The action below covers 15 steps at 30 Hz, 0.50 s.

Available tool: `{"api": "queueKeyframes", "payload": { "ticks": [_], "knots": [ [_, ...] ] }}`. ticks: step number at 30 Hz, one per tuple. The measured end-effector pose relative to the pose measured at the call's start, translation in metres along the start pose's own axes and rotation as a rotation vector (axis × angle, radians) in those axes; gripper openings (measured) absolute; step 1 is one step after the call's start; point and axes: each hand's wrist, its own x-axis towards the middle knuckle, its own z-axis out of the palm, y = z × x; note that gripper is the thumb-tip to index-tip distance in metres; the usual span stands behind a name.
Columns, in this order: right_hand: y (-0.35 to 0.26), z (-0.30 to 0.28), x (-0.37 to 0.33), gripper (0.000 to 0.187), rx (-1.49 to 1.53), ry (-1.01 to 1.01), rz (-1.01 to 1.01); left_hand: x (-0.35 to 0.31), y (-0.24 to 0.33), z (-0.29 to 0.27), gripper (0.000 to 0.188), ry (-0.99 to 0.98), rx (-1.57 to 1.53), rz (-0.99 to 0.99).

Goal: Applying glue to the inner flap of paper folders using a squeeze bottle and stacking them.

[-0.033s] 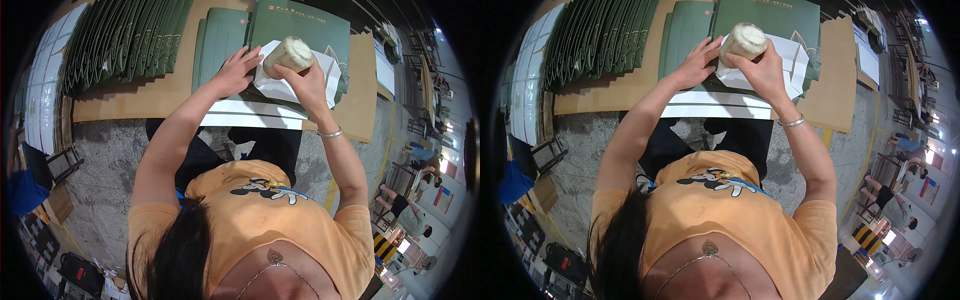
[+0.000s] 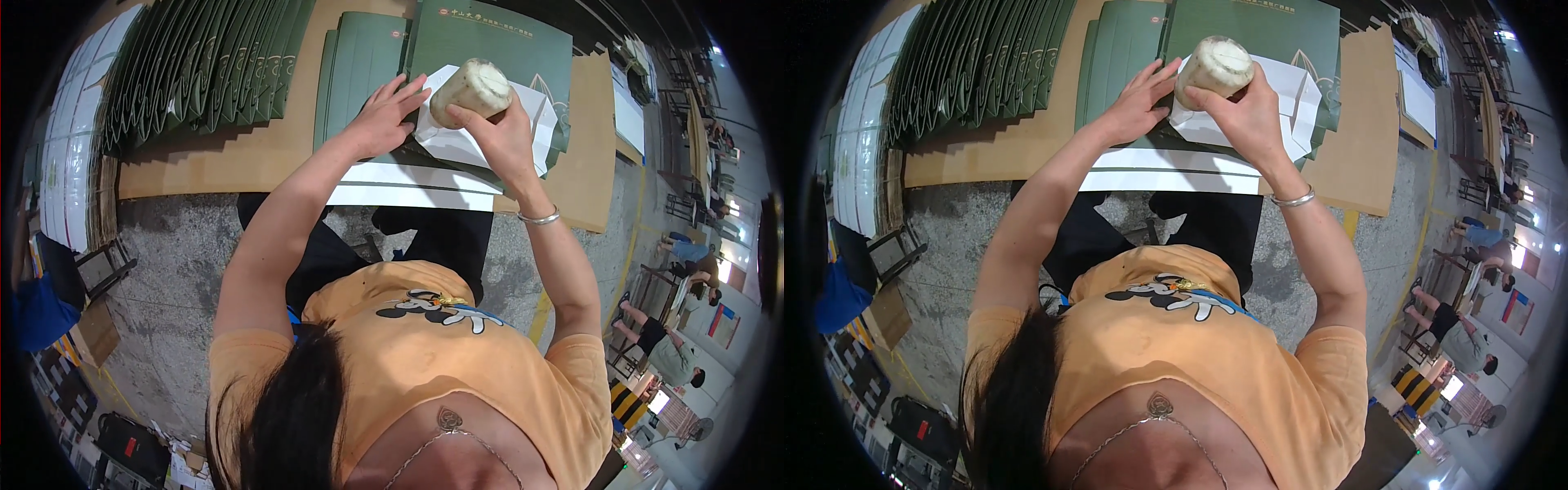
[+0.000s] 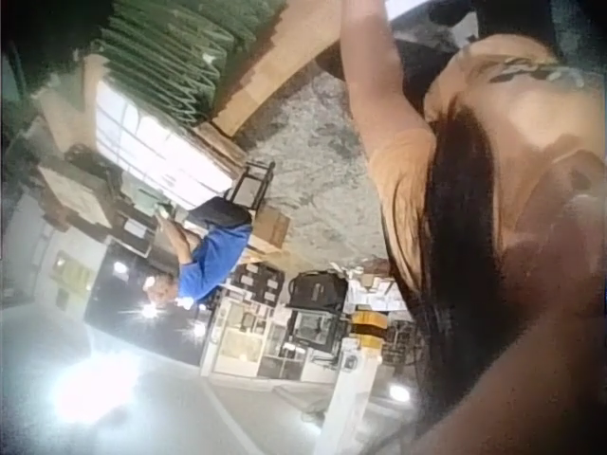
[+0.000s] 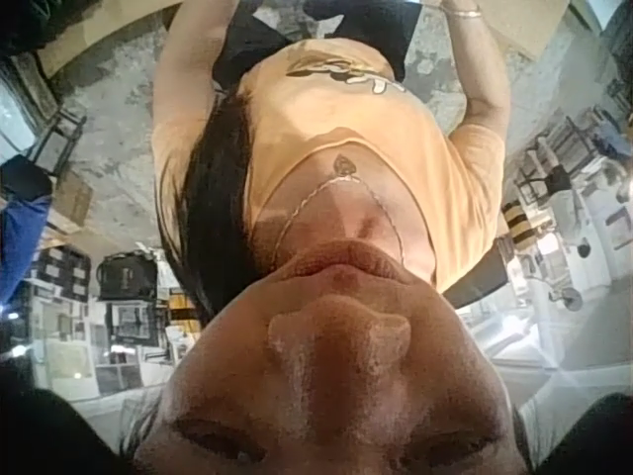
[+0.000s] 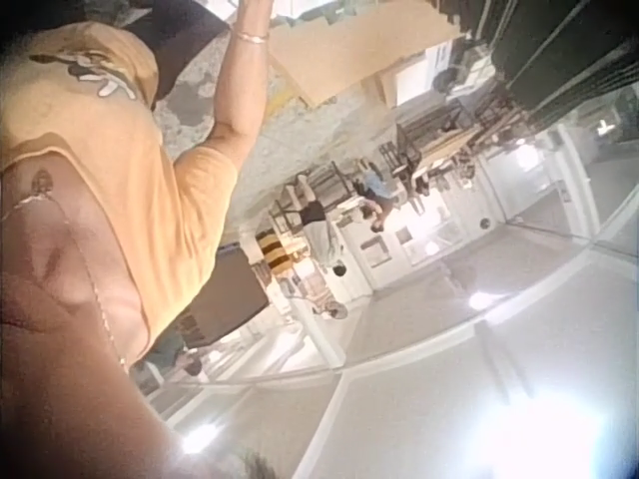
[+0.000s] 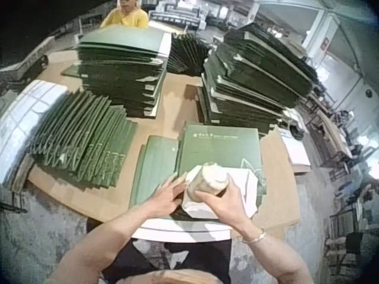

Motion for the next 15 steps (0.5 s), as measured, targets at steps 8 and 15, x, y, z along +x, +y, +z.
{"api": "queueKeyframes", "payload": {
  "ticks": [8,15],
  "knots": [
    [0.001,-0.010,-0.005,0.059,-0.060,-0.028,-0.002,-0.001,-0.002,0.005,0.063,0.041,0.017,0.014],
    [-0.001,-0.020,-0.010,0.061,-0.097,-0.033,0.006,0.000,-0.005,0.007,0.064,0.069,-0.002,0.049]
  ]
}}
